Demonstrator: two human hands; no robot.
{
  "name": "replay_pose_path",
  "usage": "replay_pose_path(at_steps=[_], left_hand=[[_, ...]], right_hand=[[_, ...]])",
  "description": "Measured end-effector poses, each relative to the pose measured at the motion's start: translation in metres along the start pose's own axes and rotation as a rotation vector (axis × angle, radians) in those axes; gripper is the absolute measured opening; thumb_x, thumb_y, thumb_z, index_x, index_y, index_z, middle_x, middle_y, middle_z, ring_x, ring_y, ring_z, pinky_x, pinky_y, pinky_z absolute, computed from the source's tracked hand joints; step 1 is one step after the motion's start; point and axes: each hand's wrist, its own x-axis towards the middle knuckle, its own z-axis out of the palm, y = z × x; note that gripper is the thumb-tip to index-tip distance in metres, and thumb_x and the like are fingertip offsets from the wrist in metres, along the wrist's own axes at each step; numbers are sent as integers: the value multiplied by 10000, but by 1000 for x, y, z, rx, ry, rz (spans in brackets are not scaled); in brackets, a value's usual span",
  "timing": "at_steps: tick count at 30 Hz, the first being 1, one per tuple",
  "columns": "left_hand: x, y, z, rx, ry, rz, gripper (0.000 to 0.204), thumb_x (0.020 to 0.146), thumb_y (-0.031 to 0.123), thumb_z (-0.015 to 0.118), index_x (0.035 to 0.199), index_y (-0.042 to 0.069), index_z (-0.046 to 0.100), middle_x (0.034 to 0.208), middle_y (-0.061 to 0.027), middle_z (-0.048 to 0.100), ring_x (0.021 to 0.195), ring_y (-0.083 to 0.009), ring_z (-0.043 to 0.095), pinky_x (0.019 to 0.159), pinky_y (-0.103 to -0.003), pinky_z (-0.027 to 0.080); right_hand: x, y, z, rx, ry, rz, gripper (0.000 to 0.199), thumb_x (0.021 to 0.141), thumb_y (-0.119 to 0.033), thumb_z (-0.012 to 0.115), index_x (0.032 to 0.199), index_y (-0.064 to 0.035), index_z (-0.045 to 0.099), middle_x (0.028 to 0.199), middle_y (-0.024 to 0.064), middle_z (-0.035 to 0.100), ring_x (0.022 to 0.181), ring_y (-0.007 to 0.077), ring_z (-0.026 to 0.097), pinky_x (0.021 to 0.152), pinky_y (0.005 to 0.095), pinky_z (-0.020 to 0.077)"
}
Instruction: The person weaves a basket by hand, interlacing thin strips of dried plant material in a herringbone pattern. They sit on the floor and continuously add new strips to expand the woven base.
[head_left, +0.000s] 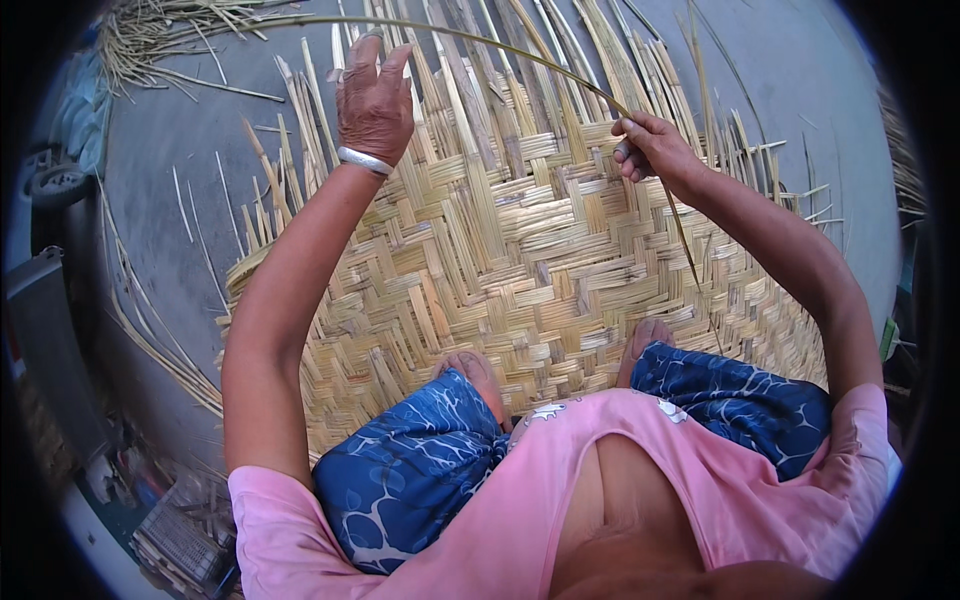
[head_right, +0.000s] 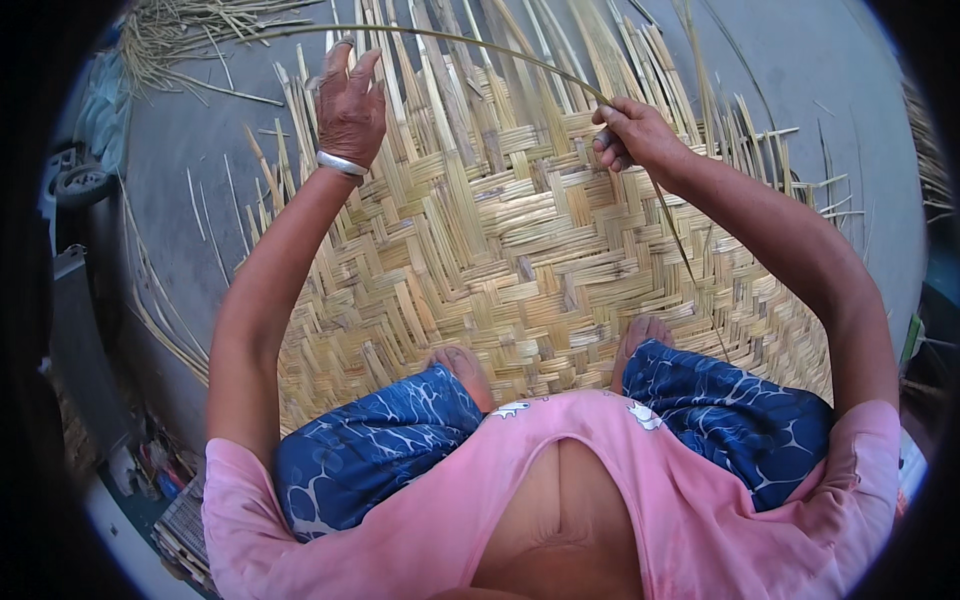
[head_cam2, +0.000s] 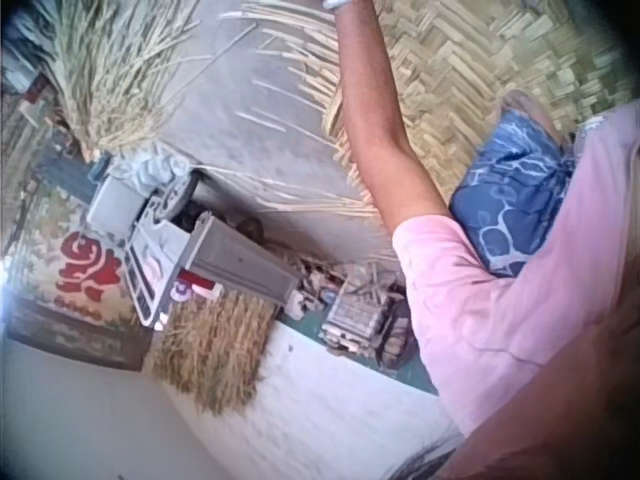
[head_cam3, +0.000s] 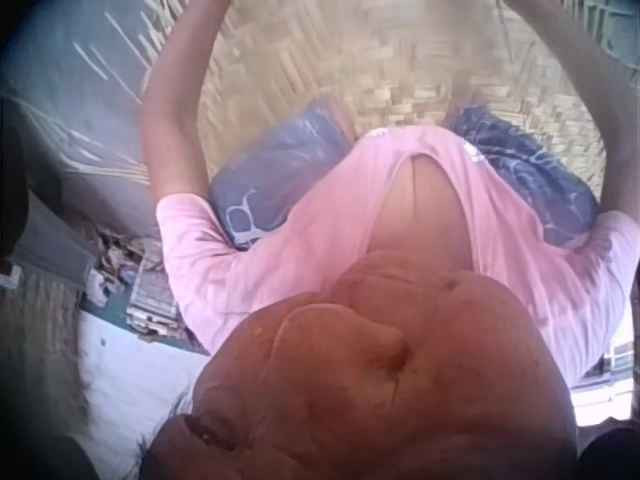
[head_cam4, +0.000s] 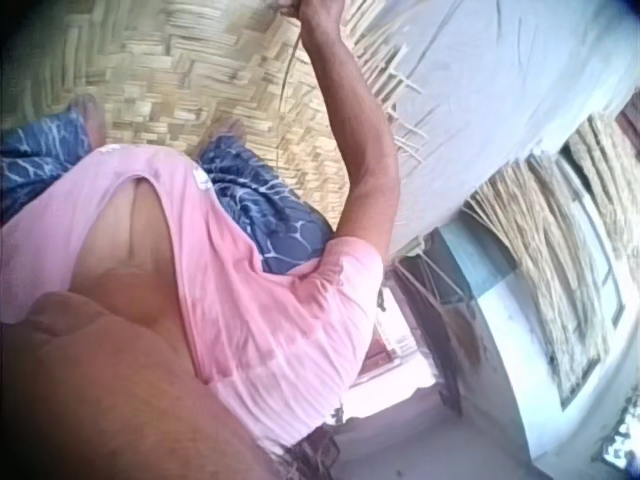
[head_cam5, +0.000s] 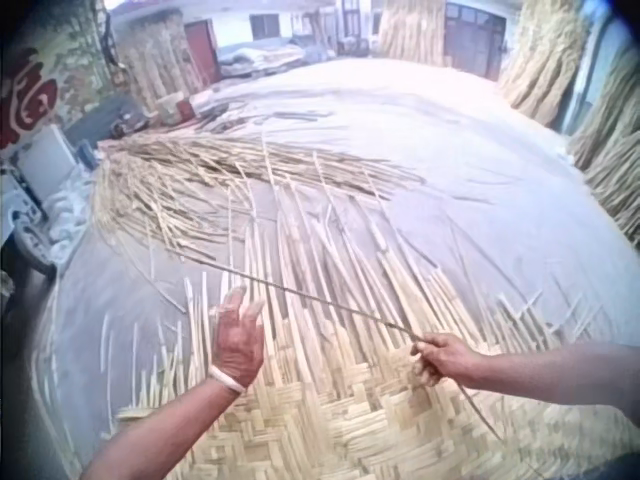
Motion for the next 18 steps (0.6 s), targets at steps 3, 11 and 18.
replay_pose_path(at_steps=[3,11,18], left_hand=[[-6,-4,14,-63,-51,31,463,770,59,615,1216,119,504,1293,-156,437,1180,-356,455,944,-435,399],[28,-32,54,-107,-593,-717,533,720,326,735,1057,-55,579,971,-239,635,922,-370,621,795,-405,489],[31,-63,61,-984,-804,-1140,343,729,315,757,902,77,581,728,-2,548,656,-125,512,624,-296,447]], right_hand=[[-2,-7,0,83,103,-15,243,984,-260,394,1020,-45,499,759,37,586,566,82,584,519,214,494],[6,-9,2,129,79,-38,251,983,-276,397,1029,-52,500,792,47,589,604,99,599,544,221,503],[1,4,-6,120,75,-18,264,984,-292,399,1034,-54,502,799,45,589,611,90,600,551,214,498]])
